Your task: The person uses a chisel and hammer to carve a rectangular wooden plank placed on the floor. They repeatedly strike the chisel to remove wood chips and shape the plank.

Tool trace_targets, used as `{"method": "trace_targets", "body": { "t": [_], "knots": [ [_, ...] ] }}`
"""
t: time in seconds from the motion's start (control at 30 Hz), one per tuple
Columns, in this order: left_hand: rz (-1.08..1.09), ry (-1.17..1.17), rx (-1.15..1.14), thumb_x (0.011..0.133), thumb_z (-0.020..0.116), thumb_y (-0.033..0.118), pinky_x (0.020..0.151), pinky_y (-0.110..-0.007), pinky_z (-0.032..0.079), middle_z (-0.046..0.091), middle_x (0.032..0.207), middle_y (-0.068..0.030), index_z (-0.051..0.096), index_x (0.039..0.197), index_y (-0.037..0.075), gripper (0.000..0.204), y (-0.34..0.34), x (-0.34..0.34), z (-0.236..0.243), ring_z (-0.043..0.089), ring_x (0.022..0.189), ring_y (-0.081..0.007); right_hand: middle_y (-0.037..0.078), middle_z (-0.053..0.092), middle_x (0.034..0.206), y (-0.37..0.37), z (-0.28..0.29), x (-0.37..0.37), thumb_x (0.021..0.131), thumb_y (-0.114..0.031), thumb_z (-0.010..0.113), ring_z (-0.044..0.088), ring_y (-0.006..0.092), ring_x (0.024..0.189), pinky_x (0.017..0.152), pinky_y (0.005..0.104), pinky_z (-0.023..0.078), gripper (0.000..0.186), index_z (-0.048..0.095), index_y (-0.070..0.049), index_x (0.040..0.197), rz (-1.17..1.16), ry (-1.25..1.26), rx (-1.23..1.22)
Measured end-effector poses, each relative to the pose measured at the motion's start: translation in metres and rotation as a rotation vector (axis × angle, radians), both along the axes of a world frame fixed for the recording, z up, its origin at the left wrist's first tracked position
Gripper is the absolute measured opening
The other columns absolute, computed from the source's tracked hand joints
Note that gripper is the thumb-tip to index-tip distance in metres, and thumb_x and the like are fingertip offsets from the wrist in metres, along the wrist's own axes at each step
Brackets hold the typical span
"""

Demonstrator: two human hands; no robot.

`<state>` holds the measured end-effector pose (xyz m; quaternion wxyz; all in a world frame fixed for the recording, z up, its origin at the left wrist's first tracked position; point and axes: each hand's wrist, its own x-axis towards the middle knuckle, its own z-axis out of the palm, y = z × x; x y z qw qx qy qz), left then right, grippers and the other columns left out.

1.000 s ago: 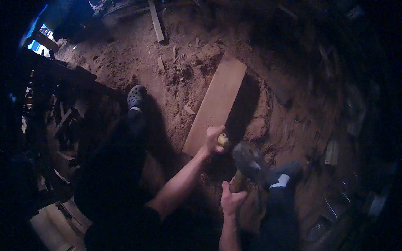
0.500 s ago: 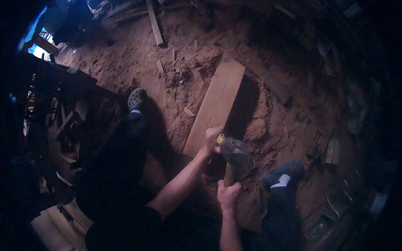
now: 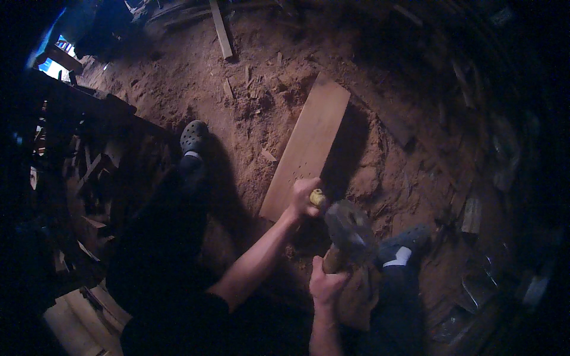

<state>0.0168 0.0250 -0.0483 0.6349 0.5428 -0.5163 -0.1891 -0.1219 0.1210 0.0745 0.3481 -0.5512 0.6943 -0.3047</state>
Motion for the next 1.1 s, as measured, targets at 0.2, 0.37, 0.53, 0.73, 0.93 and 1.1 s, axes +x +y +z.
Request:
{"method": "trace_targets", "body": {
  "t": [0.2, 0.37, 0.53, 0.73, 0.93, 1.1],
  "knots": [
    [0.008, -0.002, -0.028, 0.052, 0.063, 0.046, 0.046, -0.040, 0.034, 0.038, 0.054, -0.0154, 0.037, 0.063, 0.003, 0.051, -0.011, 0.004, -0.004, 0.045, 0.051, -0.0357, 0.011, 0.058, 0.076, -0.011, -0.016, -0.007, 0.064, -0.010, 0.068, 0.057, 0.0253, 0.072, 0.071, 0.0358, 0.045, 0.030, 0.053, 0.003, 0.087, 0.012, 0.123, 0.170],
    [-0.003, 0.001, -0.019, 0.051, 0.066, 0.042, 0.046, -0.039, 0.034, 0.039, 0.054, -0.0160, 0.037, 0.062, 0.004, 0.050, -0.002, 0.001, 0.001, 0.046, 0.052, -0.0364, 0.008, 0.057, 0.070, 0.001, -0.029, -0.023, 0.064, -0.010, 0.067, 0.056, 0.0249, 0.066, 0.066, 0.0366, 0.046, 0.027, 0.053, 0.004, 0.083, -0.016, -0.017, -0.033],
    [0.021, 0.025, 0.037, 0.052, 0.066, 0.045, 0.046, -0.039, 0.034, 0.039, 0.053, -0.0163, 0.037, 0.061, 0.004, 0.051, -0.002, 0.004, 0.009, 0.046, 0.052, -0.0366, 0.027, 0.055, 0.089, -0.004, -0.001, -0.002, 0.064, -0.022, 0.067, 0.053, 0.0396, 0.090, 0.081, 0.0435, 0.040, 0.039, 0.053, 0.008, 0.084, 0.082, 0.314, 0.311],
    [-0.009, 0.016, -0.015, 0.050, 0.066, 0.034, 0.046, -0.040, 0.035, 0.041, 0.054, -0.0164, 0.038, 0.062, 0.004, 0.043, 0.000, 0.005, 0.006, 0.047, 0.053, -0.0367, 0.008, 0.050, 0.065, 0.014, -0.024, -0.050, 0.061, -0.001, 0.064, 0.049, 0.0204, 0.049, 0.049, 0.0350, 0.042, 0.028, 0.048, 0.000, 0.084, -0.032, -0.248, 0.514],
    [-0.039, 0.016, 0.025, 0.050, 0.061, 0.027, 0.048, -0.041, 0.037, 0.042, 0.055, -0.0164, 0.040, 0.063, 0.003, 0.035, -0.002, 0.003, 0.009, 0.048, 0.054, -0.0369, -0.002, 0.035, 0.050, 0.026, 0.006, -0.076, 0.067, 0.003, 0.053, 0.034, 0.0104, 0.030, 0.030, 0.0268, 0.032, 0.026, 0.042, -0.013, 0.084, -0.225, -0.771, 0.850],
    [0.069, 0.045, 0.137, 0.048, 0.060, 0.019, 0.052, -0.041, 0.040, 0.048, 0.060, -0.0196, 0.049, 0.069, 0.002, 0.029, -0.008, -0.005, 0.020, 0.052, 0.061, -0.0395, -0.005, 0.031, 0.049, 0.040, -0.018, -0.106, 0.068, 0.000, 0.053, 0.031, 0.0090, 0.031, 0.030, 0.0265, 0.030, 0.025, 0.042, -0.018, 0.081, -0.365, -0.872, 0.948]
  ]
}}
